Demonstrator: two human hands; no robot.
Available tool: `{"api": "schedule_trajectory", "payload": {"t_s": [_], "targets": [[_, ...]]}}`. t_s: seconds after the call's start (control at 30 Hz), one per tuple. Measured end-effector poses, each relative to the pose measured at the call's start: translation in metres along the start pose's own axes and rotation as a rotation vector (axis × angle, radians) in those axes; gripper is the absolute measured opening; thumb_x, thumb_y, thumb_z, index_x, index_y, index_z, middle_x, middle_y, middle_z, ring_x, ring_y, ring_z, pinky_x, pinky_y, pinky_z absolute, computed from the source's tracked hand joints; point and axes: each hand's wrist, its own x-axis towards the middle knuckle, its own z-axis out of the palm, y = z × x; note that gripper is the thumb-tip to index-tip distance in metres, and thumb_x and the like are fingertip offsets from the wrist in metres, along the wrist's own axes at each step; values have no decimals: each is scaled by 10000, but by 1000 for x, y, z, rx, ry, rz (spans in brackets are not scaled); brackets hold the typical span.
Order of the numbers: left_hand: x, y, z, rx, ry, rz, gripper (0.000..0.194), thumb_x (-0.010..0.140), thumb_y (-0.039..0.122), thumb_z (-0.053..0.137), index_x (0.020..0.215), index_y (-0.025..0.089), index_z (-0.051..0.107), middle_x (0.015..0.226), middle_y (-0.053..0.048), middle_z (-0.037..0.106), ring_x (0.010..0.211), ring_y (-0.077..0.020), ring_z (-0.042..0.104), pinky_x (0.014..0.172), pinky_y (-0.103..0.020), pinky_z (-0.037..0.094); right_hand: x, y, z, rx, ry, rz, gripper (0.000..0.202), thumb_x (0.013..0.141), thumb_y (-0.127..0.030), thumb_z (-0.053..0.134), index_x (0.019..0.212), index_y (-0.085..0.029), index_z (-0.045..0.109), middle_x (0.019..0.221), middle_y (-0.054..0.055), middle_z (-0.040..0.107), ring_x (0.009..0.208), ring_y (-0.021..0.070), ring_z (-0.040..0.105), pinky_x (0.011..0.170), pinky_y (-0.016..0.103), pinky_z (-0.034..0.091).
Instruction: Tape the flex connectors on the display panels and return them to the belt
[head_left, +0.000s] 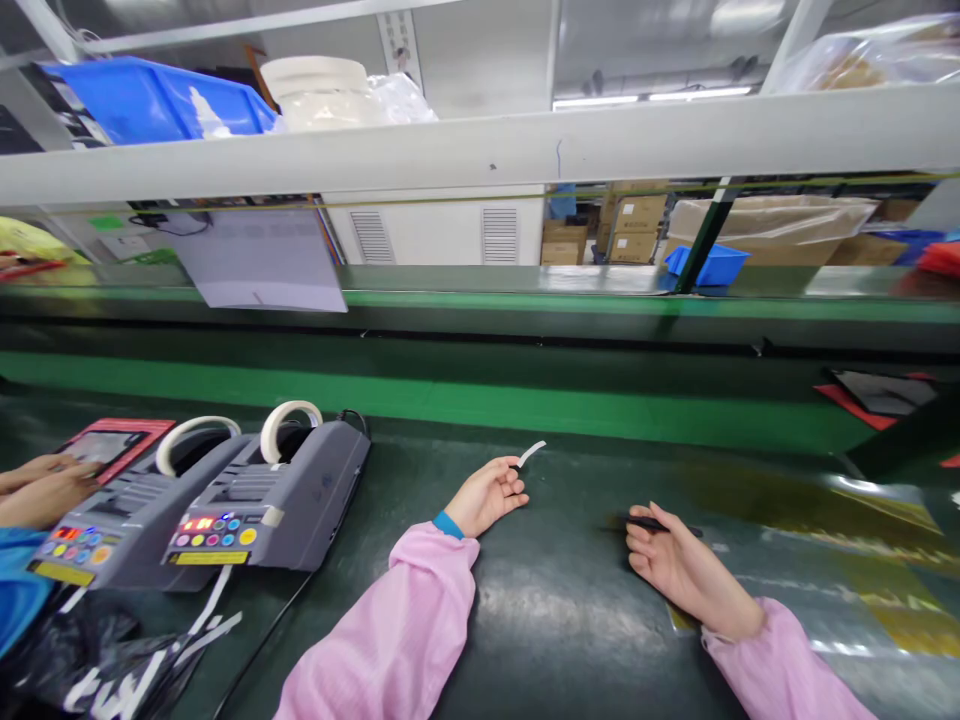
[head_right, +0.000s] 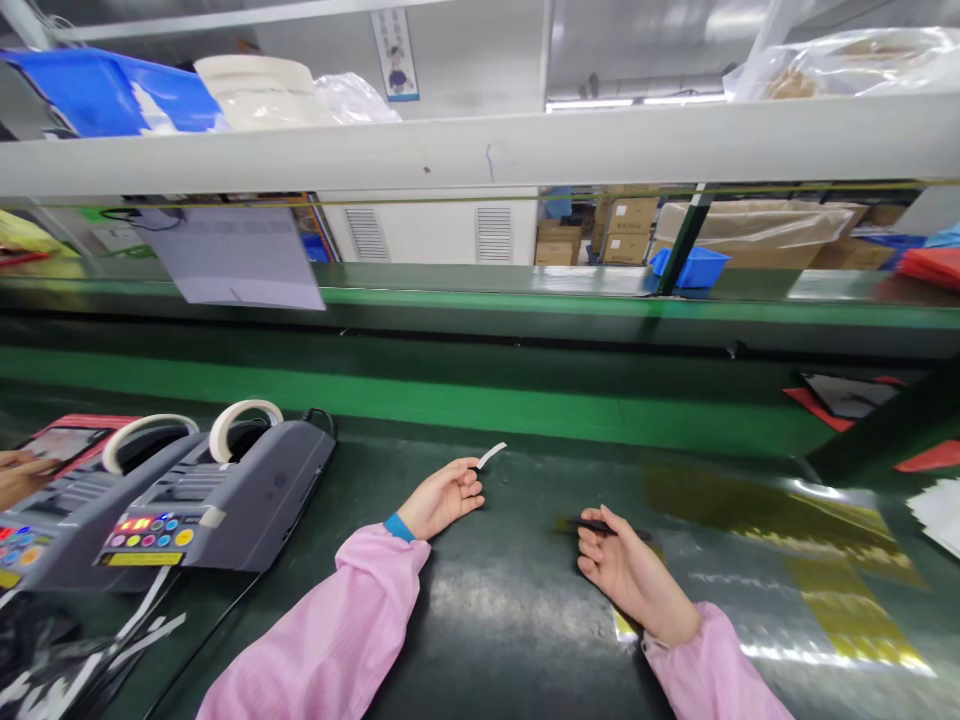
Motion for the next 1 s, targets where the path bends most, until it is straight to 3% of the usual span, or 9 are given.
{"api": "schedule_trajectory", "payload": {"t_s": [0.27, 0.47, 0.73, 0.9, 1.0], "targets": [[-3, 6, 9, -7, -6, 14, 138, 859, 149, 714, 990, 133, 674, 724, 24, 568, 690, -130, 615, 723, -307, 567, 1, -1, 1, -24, -28, -21, 386, 657, -365, 941, 864, -191, 666, 634, -59, 546, 511, 63, 477, 538, 211, 449], [-4, 8, 12, 2, 5, 16, 150, 821, 142, 730, 964, 142, 686, 725, 11, 562, 702, -134, 610, 746, -314, 560, 3, 2, -6, -107, -48, -73, 386, 700, -390, 917, 923, -230, 646, 748, -34, 625, 587, 80, 543, 588, 218, 470], [-5, 8, 13, 0, 30, 13, 143, 825, 138, 721, 964, 136, 691, 736, 2, 573, 722, -147, 625, 752, -324, 561, 1, 2, -6, -115, -9, -79, 422, 650, -402, 947, 908, -224, 665, 741, -30, 635, 582, 82, 545, 596, 230, 472], [-4, 9, 13, 5, 45, 12, 146, 822, 130, 723, 964, 139, 692, 739, 2, 575, 719, -146, 623, 750, -322, 563, 0, 3, -3, -124, -58, -87, 402, 694, -444, 916, 901, -219, 656, 645, -60, 552, 533, 68, 445, 587, 229, 434], [-4, 11, 14, 9, 43, 11, 145, 827, 127, 719, 969, 137, 692, 735, 2, 576, 721, -148, 626, 749, -323, 569, -3, 1, 1, -212, -109, -182, 391, 752, -518, 857, 904, -226, 646, 565, -77, 478, 520, 82, 412, 592, 242, 416]]}}
